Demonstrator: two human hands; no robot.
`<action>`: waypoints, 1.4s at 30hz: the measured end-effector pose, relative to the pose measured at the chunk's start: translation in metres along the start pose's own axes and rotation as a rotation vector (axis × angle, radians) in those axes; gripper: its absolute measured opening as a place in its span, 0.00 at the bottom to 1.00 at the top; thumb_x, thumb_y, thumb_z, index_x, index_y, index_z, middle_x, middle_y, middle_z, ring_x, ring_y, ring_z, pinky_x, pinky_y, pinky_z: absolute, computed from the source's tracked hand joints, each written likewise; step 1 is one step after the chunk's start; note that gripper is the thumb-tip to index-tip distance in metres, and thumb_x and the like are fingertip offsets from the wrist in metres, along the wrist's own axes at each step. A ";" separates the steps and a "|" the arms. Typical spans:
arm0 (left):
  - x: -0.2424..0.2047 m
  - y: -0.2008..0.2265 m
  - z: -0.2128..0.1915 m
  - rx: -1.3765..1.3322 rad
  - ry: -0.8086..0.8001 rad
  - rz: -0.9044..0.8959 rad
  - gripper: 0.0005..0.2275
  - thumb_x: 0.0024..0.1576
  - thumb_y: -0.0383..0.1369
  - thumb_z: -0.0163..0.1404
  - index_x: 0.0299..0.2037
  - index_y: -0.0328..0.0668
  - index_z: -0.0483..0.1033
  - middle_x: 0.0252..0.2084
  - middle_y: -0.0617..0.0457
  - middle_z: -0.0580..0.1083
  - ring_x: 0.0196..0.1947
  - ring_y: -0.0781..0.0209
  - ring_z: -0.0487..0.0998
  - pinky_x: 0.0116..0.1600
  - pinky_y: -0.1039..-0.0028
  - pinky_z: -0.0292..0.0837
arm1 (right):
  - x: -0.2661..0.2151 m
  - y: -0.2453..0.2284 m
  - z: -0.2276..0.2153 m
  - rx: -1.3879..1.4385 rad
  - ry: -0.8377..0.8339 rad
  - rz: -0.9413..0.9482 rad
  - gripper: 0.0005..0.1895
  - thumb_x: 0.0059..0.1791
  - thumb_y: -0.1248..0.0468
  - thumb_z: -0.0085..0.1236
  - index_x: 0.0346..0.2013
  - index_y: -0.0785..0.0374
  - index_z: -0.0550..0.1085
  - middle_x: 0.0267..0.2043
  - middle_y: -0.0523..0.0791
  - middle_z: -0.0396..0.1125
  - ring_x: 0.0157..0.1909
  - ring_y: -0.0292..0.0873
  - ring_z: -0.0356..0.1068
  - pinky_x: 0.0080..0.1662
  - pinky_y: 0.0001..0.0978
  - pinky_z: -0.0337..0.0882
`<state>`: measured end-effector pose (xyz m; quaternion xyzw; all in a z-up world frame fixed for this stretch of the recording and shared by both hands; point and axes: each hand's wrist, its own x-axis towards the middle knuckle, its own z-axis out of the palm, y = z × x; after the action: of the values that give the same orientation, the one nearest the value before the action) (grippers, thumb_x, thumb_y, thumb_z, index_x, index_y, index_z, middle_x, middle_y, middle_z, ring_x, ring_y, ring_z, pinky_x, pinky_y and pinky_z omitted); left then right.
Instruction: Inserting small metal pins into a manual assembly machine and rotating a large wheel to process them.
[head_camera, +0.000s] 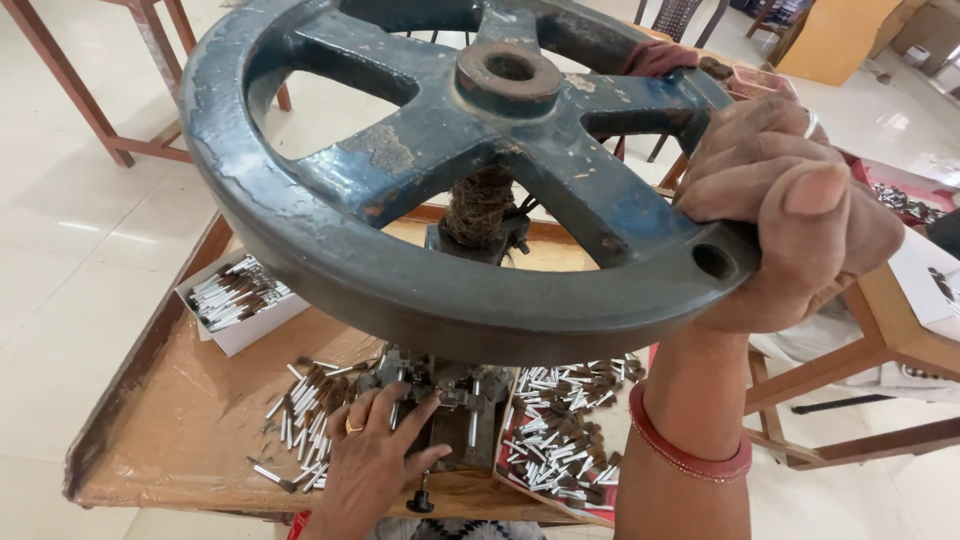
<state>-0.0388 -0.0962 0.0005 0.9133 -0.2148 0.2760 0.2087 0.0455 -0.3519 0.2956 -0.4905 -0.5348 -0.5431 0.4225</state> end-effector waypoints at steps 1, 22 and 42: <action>0.000 0.004 -0.003 -0.005 0.004 -0.001 0.27 0.48 0.57 0.55 0.56 0.59 0.76 0.56 0.45 0.67 0.57 0.47 0.64 0.57 0.51 0.52 | 0.001 -0.004 0.001 0.017 0.016 0.048 0.17 0.57 0.65 0.43 0.25 0.69 0.63 0.20 0.55 0.62 0.20 0.48 0.57 0.32 0.39 0.60; 0.005 0.036 0.065 -0.314 -0.021 -0.054 0.10 0.59 0.32 0.52 0.49 0.43 0.80 0.50 0.51 0.80 0.53 0.51 0.77 0.57 0.57 0.68 | 0.002 -0.034 0.003 -0.320 -0.043 0.235 0.29 0.65 0.55 0.42 0.26 0.72 0.70 0.25 0.51 0.66 0.28 0.44 0.64 0.36 0.34 0.63; -0.032 -0.110 -0.046 0.013 -0.035 -0.667 0.08 0.58 0.35 0.55 0.43 0.40 0.80 0.37 0.41 0.79 0.37 0.42 0.81 0.43 0.58 0.76 | 0.018 -0.010 -0.003 -0.365 -0.538 -0.249 0.28 0.51 0.56 0.58 0.18 0.76 0.62 0.18 0.55 0.60 0.19 0.52 0.61 0.29 0.41 0.63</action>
<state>-0.0263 0.0260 -0.0125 0.9392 0.0942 0.1782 0.2778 0.0329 -0.3531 0.3123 -0.6144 -0.5768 -0.5286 0.1023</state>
